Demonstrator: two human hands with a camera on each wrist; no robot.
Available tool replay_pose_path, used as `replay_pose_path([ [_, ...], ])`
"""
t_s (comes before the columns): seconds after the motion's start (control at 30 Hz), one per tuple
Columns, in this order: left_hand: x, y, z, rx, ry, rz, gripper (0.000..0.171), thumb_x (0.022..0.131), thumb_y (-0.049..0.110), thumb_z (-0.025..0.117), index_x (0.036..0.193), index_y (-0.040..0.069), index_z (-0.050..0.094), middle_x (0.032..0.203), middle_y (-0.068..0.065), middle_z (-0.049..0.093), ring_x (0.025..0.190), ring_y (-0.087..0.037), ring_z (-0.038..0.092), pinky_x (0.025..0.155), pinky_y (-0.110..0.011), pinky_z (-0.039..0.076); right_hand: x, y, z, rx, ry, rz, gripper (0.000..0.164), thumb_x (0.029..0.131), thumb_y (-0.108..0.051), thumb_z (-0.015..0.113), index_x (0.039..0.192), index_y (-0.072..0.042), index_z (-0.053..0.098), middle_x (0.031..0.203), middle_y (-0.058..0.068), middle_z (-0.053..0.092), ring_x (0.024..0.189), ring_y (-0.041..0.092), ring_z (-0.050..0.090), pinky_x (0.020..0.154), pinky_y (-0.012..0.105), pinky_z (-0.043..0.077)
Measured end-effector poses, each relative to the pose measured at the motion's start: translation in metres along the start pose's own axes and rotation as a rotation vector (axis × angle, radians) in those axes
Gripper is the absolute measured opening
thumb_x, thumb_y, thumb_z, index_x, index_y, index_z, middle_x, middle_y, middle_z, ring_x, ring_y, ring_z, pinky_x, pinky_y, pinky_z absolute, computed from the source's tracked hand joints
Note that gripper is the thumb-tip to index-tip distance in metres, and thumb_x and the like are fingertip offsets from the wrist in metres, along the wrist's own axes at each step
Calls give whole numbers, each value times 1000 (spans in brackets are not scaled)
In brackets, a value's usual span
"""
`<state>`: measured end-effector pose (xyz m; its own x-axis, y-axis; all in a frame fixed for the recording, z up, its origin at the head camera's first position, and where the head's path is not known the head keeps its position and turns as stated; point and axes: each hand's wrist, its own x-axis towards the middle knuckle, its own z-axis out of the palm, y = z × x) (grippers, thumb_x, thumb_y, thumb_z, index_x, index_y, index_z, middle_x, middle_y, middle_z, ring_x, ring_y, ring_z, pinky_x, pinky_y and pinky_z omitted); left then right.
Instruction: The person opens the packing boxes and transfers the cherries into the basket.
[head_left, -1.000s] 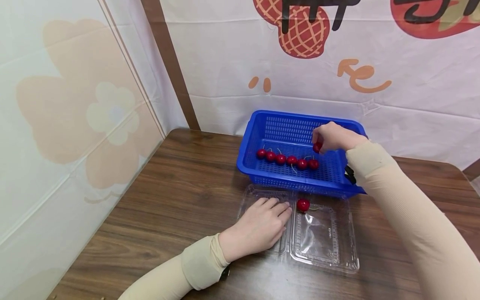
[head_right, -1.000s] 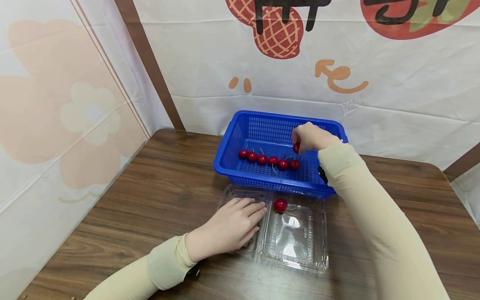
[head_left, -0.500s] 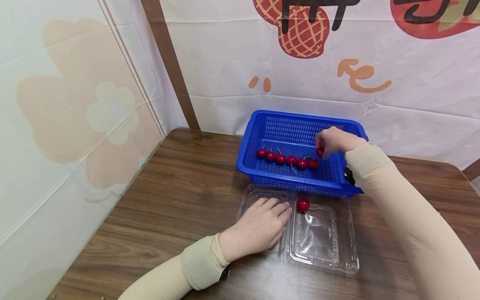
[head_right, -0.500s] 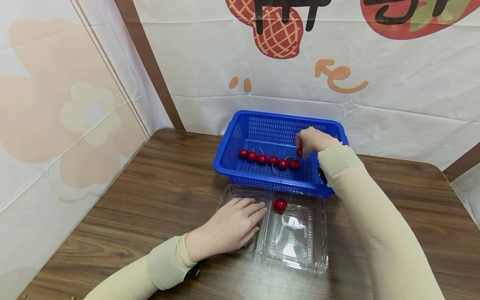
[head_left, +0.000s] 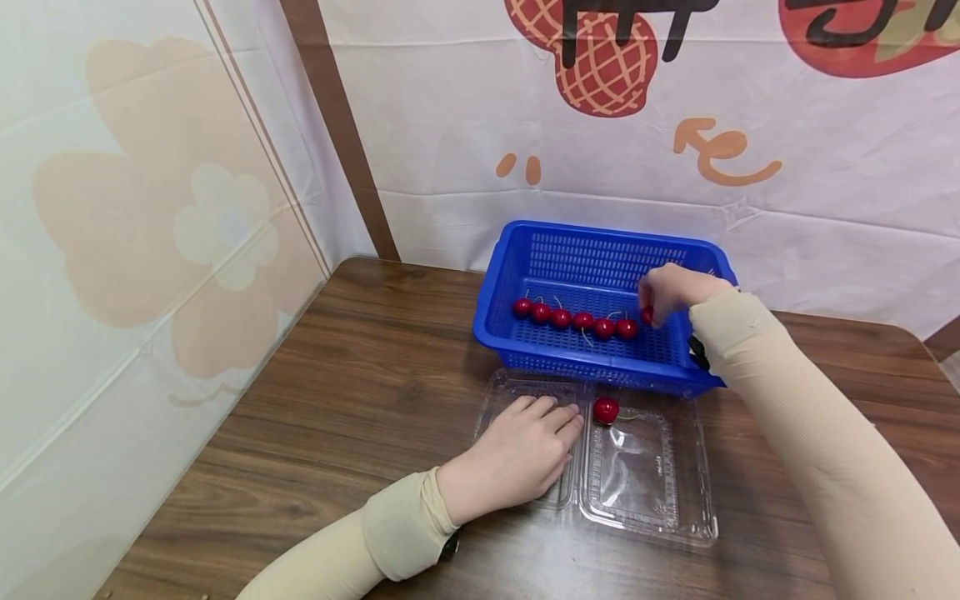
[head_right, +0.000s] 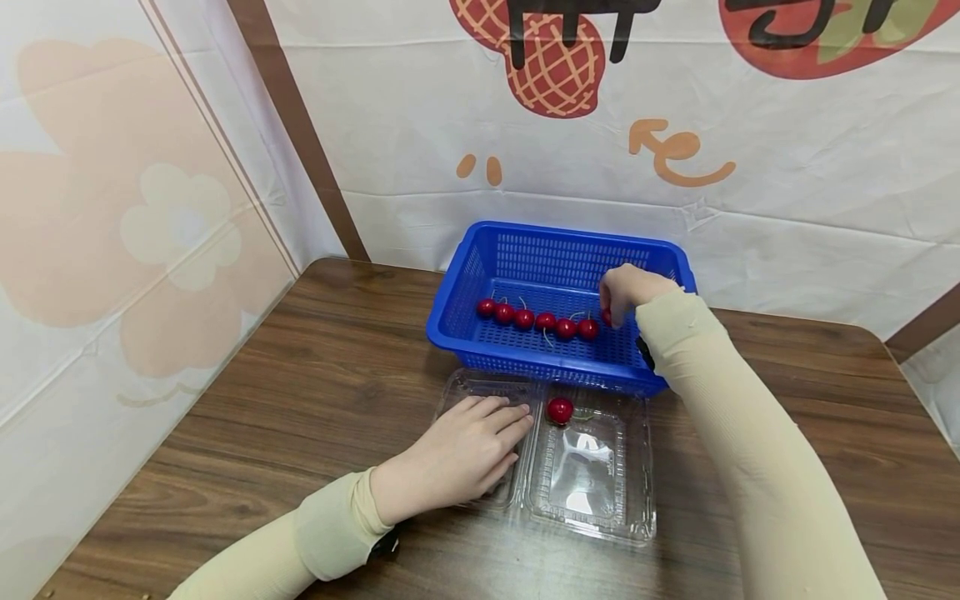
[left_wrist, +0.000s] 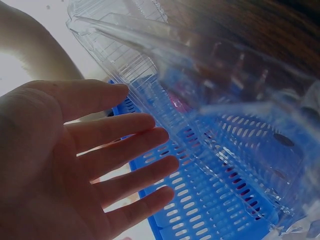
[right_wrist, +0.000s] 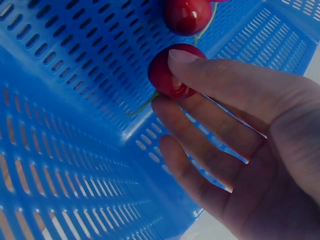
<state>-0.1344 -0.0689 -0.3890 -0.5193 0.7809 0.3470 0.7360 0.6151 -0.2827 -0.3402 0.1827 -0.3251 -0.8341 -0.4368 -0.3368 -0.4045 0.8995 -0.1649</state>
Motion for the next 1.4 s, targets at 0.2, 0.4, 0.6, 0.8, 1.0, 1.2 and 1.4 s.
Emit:
replay_pose_path([
  [0.2, -1, -1, 0, 1, 5, 5, 41, 84, 33, 56, 117, 9, 64, 117, -3, 64, 103, -22, 55, 83, -35, 47, 1, 3, 4, 26, -29, 23, 28, 66, -5, 76, 91, -2, 64, 86, 12, 65, 77, 25, 55, 68, 41, 50],
  [0.4, 0, -1, 0, 5, 6, 7, 41, 84, 33, 55, 117, 9, 64, 117, -3, 64, 103, -22, 55, 83, -35, 47, -1, 3, 7, 45, -27, 36, 28, 67, -6, 76, 93, -2, 65, 86, 11, 64, 80, 26, 54, 69, 41, 51],
  [0.6, 0, -1, 1, 6, 10, 7, 41, 84, 33, 56, 116, 9, 64, 117, -3, 64, 102, -22, 55, 82, -34, 47, -1, 2, 9, 33, -31, 25, 28, 68, -6, 75, 93, -3, 65, 88, 12, 63, 80, 26, 53, 70, 41, 51],
  [0.8, 0, 0, 1, -3, -5, 0, 41, 84, 33, 55, 117, 9, 63, 118, -3, 64, 103, -22, 55, 83, -35, 47, 2, 0, 11, 21, -45, 13, 26, 67, -6, 75, 90, -3, 64, 87, 11, 63, 79, 25, 53, 68, 40, 51],
  [1.0, 0, 0, 2, 5, 2, 4, 40, 85, 33, 55, 115, 9, 64, 117, -3, 64, 103, -23, 55, 83, -35, 47, 1, 1, 13, 41, -62, 2, 26, 68, -7, 75, 90, -3, 64, 85, 8, 64, 78, 23, 55, 71, 41, 51],
  [1.2, 0, -1, 1, 6, 3, 3, 41, 85, 34, 55, 116, 9, 64, 117, -3, 64, 103, -23, 55, 83, -35, 47, 1, 2, 13, 51, -68, -3, 27, 68, -8, 76, 92, -3, 64, 85, 8, 66, 78, 22, 56, 72, 41, 51],
  [1.4, 0, -1, 0, 11, 2, 7, 41, 85, 34, 55, 116, 9, 64, 117, -3, 64, 103, -23, 55, 83, -35, 47, 2, 3, 14, 59, -76, -1, 28, 68, -7, 75, 93, -3, 64, 87, 9, 66, 79, 23, 56, 73, 43, 52],
])
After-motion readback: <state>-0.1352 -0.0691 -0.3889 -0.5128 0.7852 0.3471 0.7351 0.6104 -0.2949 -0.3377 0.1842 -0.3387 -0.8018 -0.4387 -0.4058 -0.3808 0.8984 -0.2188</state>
